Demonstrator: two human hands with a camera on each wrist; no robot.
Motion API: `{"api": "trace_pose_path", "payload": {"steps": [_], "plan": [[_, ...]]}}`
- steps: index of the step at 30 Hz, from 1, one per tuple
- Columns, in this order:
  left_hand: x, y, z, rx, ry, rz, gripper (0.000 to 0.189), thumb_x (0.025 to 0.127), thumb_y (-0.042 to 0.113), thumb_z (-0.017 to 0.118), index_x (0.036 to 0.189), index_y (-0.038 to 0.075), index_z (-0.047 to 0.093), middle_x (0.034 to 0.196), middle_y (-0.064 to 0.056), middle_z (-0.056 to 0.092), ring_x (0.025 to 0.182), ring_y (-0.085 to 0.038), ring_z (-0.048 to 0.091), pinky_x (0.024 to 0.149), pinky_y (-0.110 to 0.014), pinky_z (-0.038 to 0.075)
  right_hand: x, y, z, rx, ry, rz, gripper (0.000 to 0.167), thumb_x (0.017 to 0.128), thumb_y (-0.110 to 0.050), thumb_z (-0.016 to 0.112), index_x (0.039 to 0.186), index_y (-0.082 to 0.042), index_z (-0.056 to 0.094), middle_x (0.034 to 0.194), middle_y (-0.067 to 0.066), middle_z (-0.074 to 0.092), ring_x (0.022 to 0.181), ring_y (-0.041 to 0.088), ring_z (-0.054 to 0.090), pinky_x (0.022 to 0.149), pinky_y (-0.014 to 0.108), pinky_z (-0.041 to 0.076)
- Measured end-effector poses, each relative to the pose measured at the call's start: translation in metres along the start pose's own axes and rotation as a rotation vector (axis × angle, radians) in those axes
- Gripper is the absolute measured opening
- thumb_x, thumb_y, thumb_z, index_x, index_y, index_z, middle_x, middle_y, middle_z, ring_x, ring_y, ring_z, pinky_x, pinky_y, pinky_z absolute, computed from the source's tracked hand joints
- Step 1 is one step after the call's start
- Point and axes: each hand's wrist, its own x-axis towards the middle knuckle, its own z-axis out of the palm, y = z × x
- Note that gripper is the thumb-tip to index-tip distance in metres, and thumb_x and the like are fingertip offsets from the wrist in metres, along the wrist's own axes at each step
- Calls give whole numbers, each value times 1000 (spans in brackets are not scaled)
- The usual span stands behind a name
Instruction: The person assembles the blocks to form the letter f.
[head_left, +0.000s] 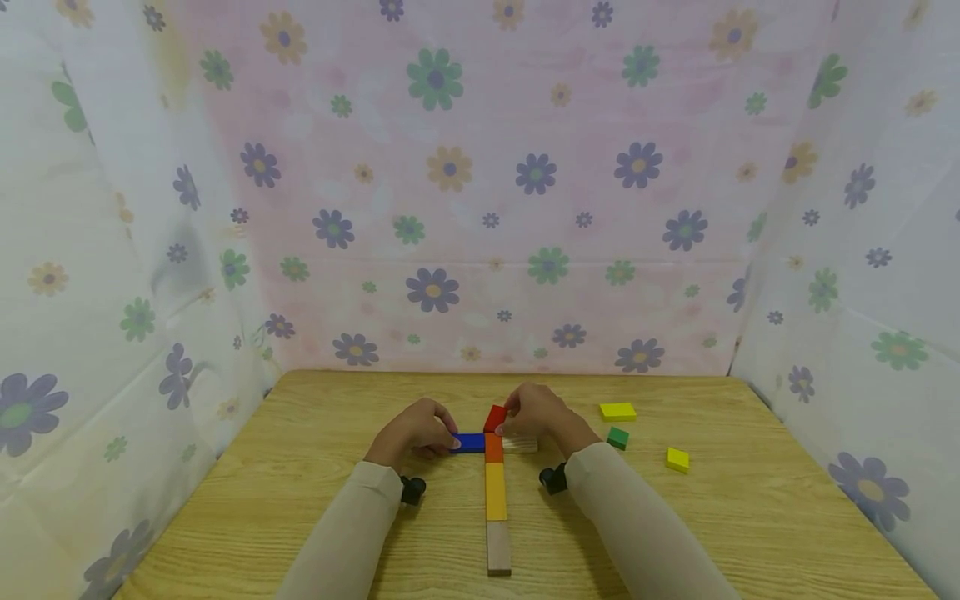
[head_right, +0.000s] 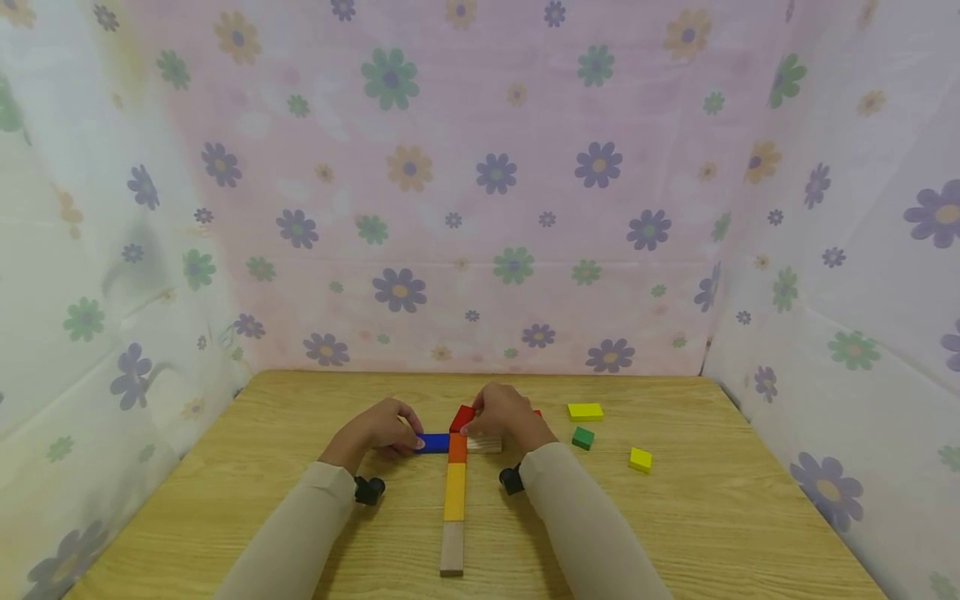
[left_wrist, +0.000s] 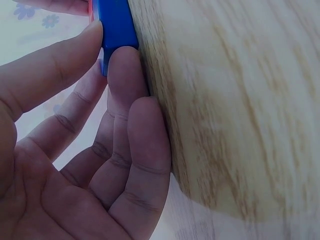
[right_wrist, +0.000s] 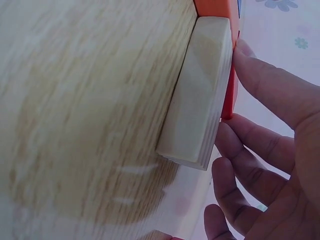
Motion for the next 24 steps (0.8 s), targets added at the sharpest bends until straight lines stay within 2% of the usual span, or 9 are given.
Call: {"api": "trace_pose_path", "payload": {"steps": [18, 24], "plan": [[0, -1, -1, 9, 0, 4, 14, 87, 10, 83, 97, 7, 74, 85, -7, 75, 72, -19, 73, 71, -34, 61, -2, -3, 0, -11, 0, -11, 38, 81, -34, 90, 108, -12, 77, 94, -2, 67, 87, 20, 60, 83, 40, 53], [0, -1, -1, -2, -4, 2, 14, 87, 10, 83, 98, 7, 74, 84, -7, 75, 72, -19, 73, 71, -34, 60, -3, -4, -1, -13, -11, -29, 40, 81, -31, 90, 111, -9, 76, 94, 0, 68, 86, 20, 60, 82, 39, 55]]}}
